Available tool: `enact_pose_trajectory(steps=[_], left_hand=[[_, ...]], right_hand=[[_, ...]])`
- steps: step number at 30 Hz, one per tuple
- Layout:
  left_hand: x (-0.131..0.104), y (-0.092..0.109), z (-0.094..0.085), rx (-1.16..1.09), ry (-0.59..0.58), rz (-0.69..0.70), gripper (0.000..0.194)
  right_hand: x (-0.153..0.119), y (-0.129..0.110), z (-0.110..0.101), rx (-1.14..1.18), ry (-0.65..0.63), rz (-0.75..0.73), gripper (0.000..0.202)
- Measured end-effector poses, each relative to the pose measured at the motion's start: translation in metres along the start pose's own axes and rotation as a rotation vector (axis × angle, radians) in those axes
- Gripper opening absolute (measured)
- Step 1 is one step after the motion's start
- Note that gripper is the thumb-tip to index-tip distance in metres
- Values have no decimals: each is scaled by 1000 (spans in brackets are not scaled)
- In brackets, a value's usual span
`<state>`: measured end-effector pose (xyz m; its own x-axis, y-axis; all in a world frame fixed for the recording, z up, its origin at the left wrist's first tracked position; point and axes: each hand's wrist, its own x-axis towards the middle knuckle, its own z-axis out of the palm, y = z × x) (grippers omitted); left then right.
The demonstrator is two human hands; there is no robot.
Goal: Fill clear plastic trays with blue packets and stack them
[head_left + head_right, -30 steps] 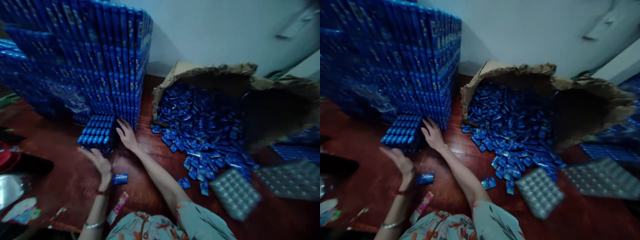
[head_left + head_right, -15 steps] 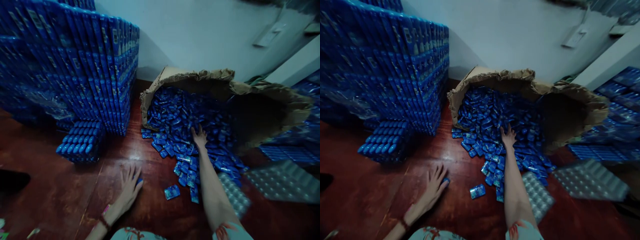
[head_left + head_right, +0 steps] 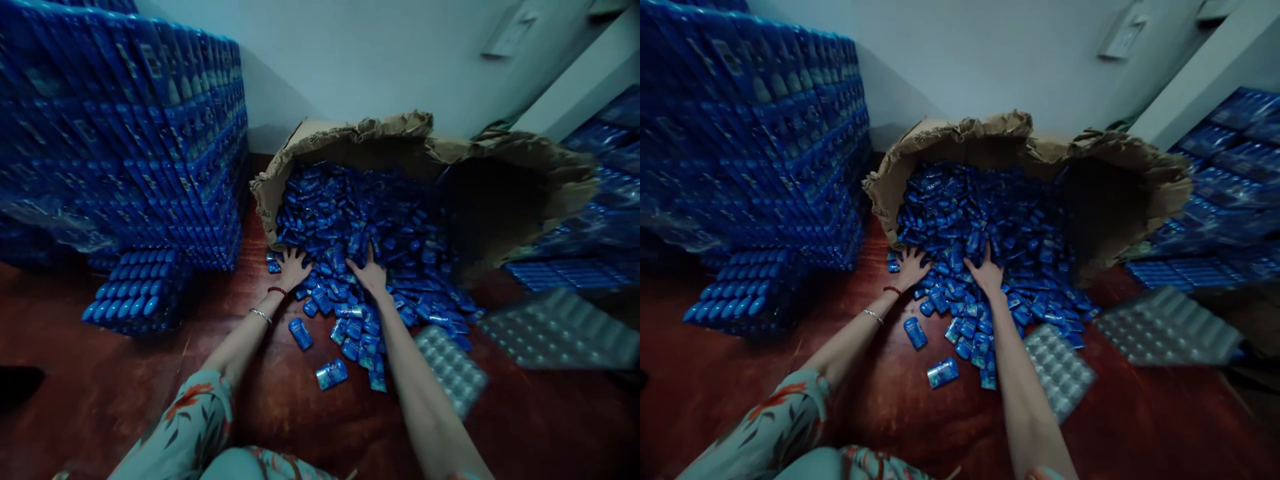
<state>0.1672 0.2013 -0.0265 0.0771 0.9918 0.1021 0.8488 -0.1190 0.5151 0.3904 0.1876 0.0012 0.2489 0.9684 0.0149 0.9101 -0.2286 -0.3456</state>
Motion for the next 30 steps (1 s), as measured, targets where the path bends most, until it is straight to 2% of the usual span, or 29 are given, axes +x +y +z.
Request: enact_pose_trajectory(steps=[4, 8, 12, 14, 15, 17, 20, 22, 24, 27, 28, 30], left_hand=[[-26, -2, 5, 21, -10, -19, 34], [-57, -13, 0, 26, -32, -64, 35], [-93, -23, -7, 30, -59, -98, 40], [-114, -28, -11, -32, -64, -71, 44], [-124, -32, -13, -88, -64, -40, 46], [-146, -41, -20, -215, -45, 38, 48], [-183, -60, -34, -277, 25, 107, 43], [-210, -72, -43, -254, 49, 127, 39], [-235, -80, -46, -220, 24, 141, 42], [-258, -83, -41, -109, -24, 136, 56], [-259, -82, -37, -58, -28, 145, 64], [-254, -75, -27, 31, -34, 198, 78]], right_hand=[[-25, -14, 25, -16, 4, -161, 69], [-42, -22, 35, -18, -77, -358, 58], [-47, -29, 28, -39, -272, -513, 52], [-53, -32, 20, -37, -341, -546, 50], [-58, -34, 16, -39, -340, -546, 49], [-74, -34, 5, -26, -255, -543, 47], [-121, -28, -7, 114, -86, -571, 38], [-167, -19, -6, 232, -54, -562, 32], [-218, -9, 5, 242, -11, -511, 30], [-279, 0, 34, 59, 88, -415, 42], [-290, 0, 44, -11, 89, -402, 48], [-293, -1, 61, -117, 62, -396, 55]])
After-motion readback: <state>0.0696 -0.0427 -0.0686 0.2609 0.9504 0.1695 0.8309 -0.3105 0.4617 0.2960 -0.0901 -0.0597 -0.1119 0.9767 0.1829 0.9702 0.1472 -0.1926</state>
